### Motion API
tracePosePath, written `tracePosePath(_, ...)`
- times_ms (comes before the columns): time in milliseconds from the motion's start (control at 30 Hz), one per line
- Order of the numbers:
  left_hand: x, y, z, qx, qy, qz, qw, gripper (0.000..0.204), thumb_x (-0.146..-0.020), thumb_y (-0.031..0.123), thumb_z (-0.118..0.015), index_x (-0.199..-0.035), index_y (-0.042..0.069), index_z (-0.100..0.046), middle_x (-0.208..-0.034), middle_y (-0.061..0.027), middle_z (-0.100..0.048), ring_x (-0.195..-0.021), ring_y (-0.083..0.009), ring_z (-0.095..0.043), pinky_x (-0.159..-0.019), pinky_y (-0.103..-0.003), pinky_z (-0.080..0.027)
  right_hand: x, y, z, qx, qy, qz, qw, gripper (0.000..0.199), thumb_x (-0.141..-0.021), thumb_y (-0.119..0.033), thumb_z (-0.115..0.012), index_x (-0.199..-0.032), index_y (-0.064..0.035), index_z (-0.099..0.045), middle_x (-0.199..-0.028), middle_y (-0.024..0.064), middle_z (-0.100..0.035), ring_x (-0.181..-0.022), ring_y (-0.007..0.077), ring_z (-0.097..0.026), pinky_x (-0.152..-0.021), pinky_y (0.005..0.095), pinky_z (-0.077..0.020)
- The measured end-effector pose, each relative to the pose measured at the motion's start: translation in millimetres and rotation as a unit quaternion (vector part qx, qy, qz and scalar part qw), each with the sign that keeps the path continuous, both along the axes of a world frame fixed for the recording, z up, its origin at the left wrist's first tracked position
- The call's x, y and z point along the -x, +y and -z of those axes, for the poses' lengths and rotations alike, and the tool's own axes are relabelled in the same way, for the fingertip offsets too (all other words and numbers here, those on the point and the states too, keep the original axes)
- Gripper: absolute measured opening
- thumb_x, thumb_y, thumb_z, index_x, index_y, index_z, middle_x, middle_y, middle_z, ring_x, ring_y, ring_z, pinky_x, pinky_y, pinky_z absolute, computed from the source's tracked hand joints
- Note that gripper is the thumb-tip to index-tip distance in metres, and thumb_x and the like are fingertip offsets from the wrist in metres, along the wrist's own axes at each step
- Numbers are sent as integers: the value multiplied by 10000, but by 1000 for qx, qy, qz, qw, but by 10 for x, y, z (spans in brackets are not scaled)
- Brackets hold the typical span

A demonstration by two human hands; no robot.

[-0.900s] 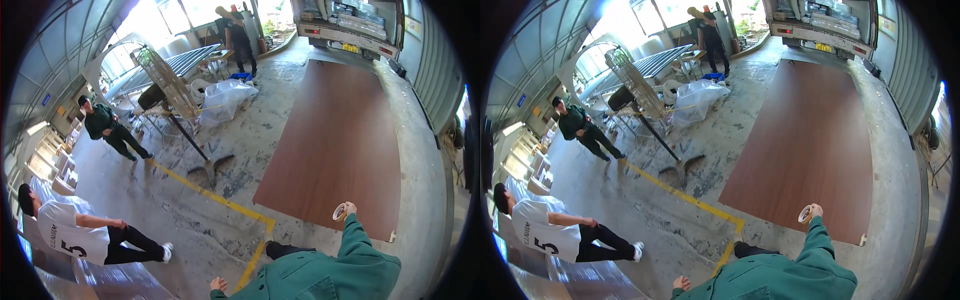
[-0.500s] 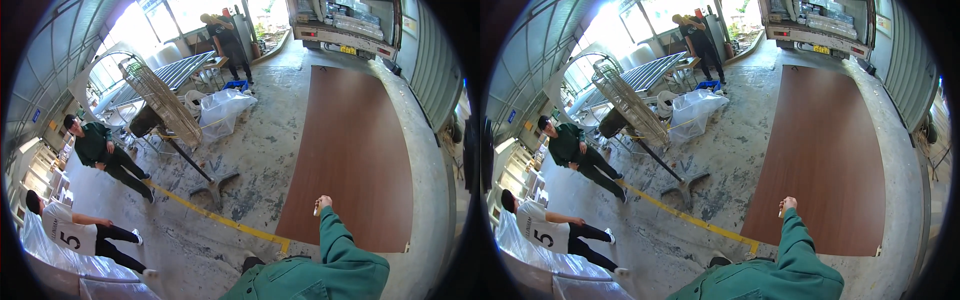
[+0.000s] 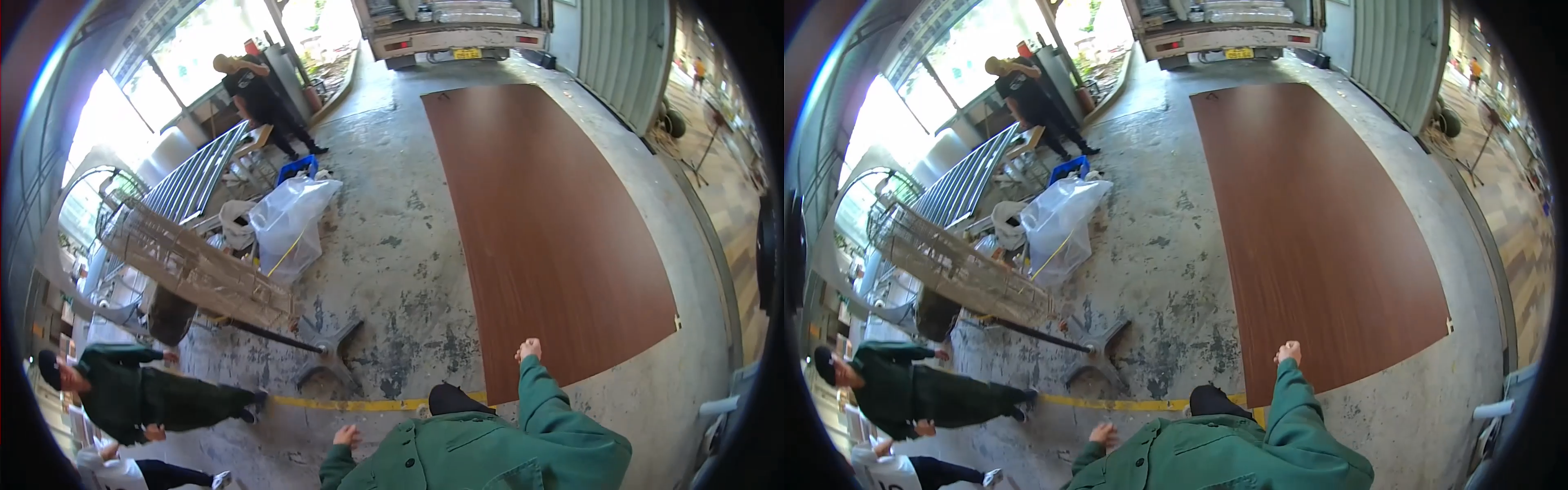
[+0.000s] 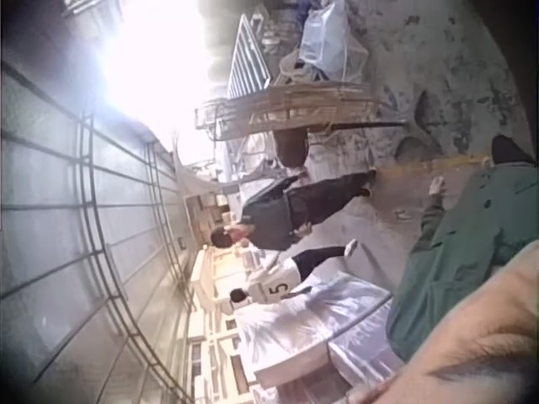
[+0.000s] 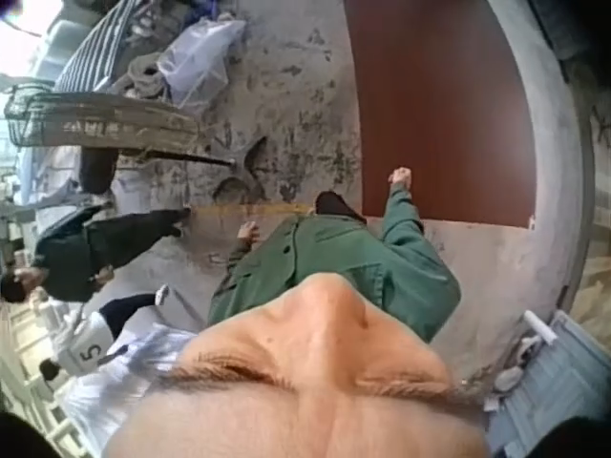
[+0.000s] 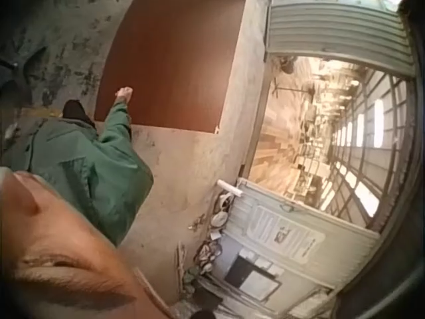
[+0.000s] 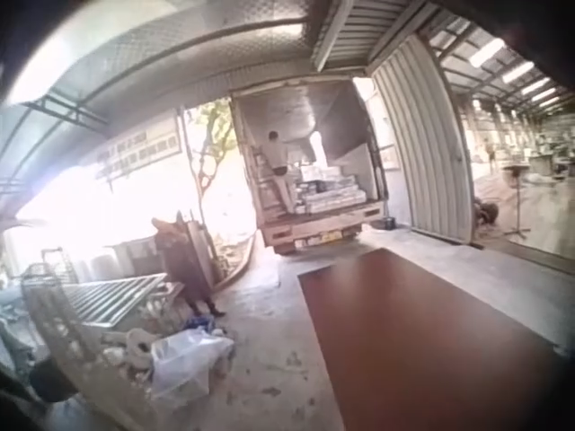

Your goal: Cleaning a wooden table top with a damp cloth and water, then applying corner protectors using tape.

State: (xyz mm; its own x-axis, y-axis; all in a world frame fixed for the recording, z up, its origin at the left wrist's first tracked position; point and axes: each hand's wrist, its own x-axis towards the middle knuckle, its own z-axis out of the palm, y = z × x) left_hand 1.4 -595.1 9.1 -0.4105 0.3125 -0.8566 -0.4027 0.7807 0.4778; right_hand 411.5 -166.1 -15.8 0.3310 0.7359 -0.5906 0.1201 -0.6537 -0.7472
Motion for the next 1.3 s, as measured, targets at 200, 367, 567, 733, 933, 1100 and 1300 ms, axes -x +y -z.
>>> tracePosePath(200, 874, 2274, -118, -139, 100, 261, 950, 354, -811, 333, -575, -988, 27, -605, -805, -41, -624, -664, -125, -574, -589, -262, -464, 38, -198, -162, 11, 40, 130, 991, 233, -797, 36, -371, -1014, -36, -420, -760, 105, -453, -501, 161, -423, -387, 314, -392)
tracePosePath(367, 673, 3940, -464, -148, 95, 357, 917, 348, -800, 334, -596, -997, 48, -613, -811, -53, -636, -654, -137, -594, -623, -285, -482, -306, -33, 269, -10, 28, 327, 944, 272, -762, 22, -376, -979, -139, -391, -715, 78, -392, -473, 157, -353, -368, 309, -327)
tracePosePath(567, 1617, 4824, 38, -50, 142, 499, 854, 388, -750, 413, -590, -984, 108, -638, -838, -75, -647, -710, -173, -621, -689, -301, -493, 189, 1102, 319, 132, -173, 368, 904, 225, -823, -60, -427, -1042, -111, -440, -909, 115, -543, -603, 219, -521, -496, 382, -461)
tracePosePath(733, 2431, 5445, -92, -27, 127, 239, 962, 334, -785, 339, -584, -977, 68, -626, -833, -74, -634, -638, -178, -609, -592, -296, -492, 880, 2612, 247, -29, -25, 289, 957, 203, -765, -14, -443, -955, -84, -447, -740, 92, -487, -512, 173, -462, -410, 314, -436)
tracePosePath(933, 3215, 6039, 168, -9, 42, 93, 995, 285, -830, 252, -556, -947, -5, -588, -794, -91, -604, -592, -210, -571, -540, -332, -492, 2188, 4604, -292, -56, -43, 95, 993, 185, -799, 5, -418, -961, -70, -467, -704, 65, -508, -515, 128, -490, -417, 278, -442)
tracePosePath(1100, 4177, 6963, 558, 82, 15, 105, 991, 277, -828, 227, -564, -925, -32, -557, -796, -146, -586, -623, -258, -568, -521, -386, -489, 2974, 5503, -356, -70, -37, 111, 991, 157, -787, 21, -397, -892, -80, -457, -621, 41, -489, -459, 127, -474, -376, 269, -422)
tracePosePath(1300, 5475, 9300, 735, -52, 161, 311, 935, 269, -776, 325, -539, -767, 68, -620, -734, -147, -621, -687, -281, -596, -630, -371, -474, 3671, 6051, -461, 34, -25, 137, 990, 139, -824, -38, -381, -904, -110, -470, -606, 45, -506, -448, 132, -488, -362, 289, -402)
